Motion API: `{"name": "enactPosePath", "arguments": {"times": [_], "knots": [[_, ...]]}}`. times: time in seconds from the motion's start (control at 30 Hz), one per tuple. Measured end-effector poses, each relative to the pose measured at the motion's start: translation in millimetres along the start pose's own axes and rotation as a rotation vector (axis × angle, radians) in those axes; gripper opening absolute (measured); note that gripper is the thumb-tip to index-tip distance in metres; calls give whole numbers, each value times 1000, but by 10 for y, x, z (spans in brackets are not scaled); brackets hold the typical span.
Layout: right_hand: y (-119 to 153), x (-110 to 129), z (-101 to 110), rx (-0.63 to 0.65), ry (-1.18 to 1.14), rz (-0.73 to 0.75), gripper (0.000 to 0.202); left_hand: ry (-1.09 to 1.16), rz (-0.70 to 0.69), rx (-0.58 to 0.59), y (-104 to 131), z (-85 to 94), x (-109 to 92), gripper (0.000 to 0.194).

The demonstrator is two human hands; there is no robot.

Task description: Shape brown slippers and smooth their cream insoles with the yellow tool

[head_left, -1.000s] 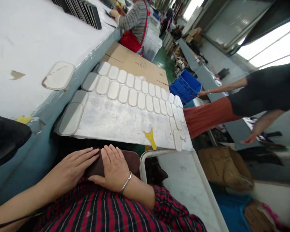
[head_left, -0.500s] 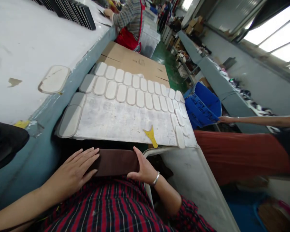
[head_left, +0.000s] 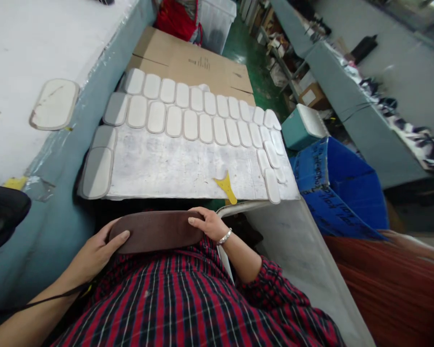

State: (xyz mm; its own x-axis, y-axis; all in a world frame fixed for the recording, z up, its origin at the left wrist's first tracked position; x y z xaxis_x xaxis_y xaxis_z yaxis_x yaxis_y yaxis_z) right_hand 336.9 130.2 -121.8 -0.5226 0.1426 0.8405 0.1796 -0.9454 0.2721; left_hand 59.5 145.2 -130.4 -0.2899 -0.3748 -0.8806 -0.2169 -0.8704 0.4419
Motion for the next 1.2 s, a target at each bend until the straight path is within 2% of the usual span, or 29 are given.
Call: {"name": "enactPosePath", "arguments": {"times": [0.1, 0.2, 0.3, 0.37, 0.4, 0.5, 0.6, 0.7, 0.97, 1.2], "knots": [[-92, 14, 43, -77, 109, 11, 29, -9, -4, -29, -15, 11, -4, 62], [-78, 23, 37, -96, 191, -17, 32, -49, -14, -53, -25, 39, -10, 65], [95, 149, 118, -254, 418, -17, 38, -76, -30, -41, -30, 63, -24, 64], [277, 332, 157, -394, 594, 57, 44, -83, -51, -24, -22, 65, -40, 62], [356, 427, 137, -417, 659, 116, 50, -94, -64, -20, -12, 59, -49, 62], [448, 573, -7, -309, 757, 237, 77, -182, -115, -29, 33, 19, -81, 77], [329, 544, -89, -173, 799, 206, 100, -273, -139, -90, 81, -12, -101, 98], [142, 543, -128, -77, 830, 192, 106, -273, -125, -131, 108, -30, -103, 100], [-122, 542, -135, -7, 854, 74, 68, -176, -92, -149, 129, -60, -110, 93], [-248, 507, -140, 24, 827, 38, 56, -121, -96, -158, 125, -64, -115, 78]]}}
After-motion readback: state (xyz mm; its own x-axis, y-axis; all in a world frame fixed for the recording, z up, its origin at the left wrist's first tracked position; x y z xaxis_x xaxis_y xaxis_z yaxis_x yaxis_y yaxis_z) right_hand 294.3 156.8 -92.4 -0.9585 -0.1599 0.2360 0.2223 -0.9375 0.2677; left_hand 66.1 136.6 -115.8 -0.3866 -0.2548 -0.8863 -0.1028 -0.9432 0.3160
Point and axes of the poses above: each hand's wrist, its own y-axis away from the middle knuckle, its own z-axis out of the back of the hand, x = y × z, the point moved 7 cm from there along -y, towards the middle knuckle, and after that the axes turned 15 degrees about y, right-handed, at the moved point
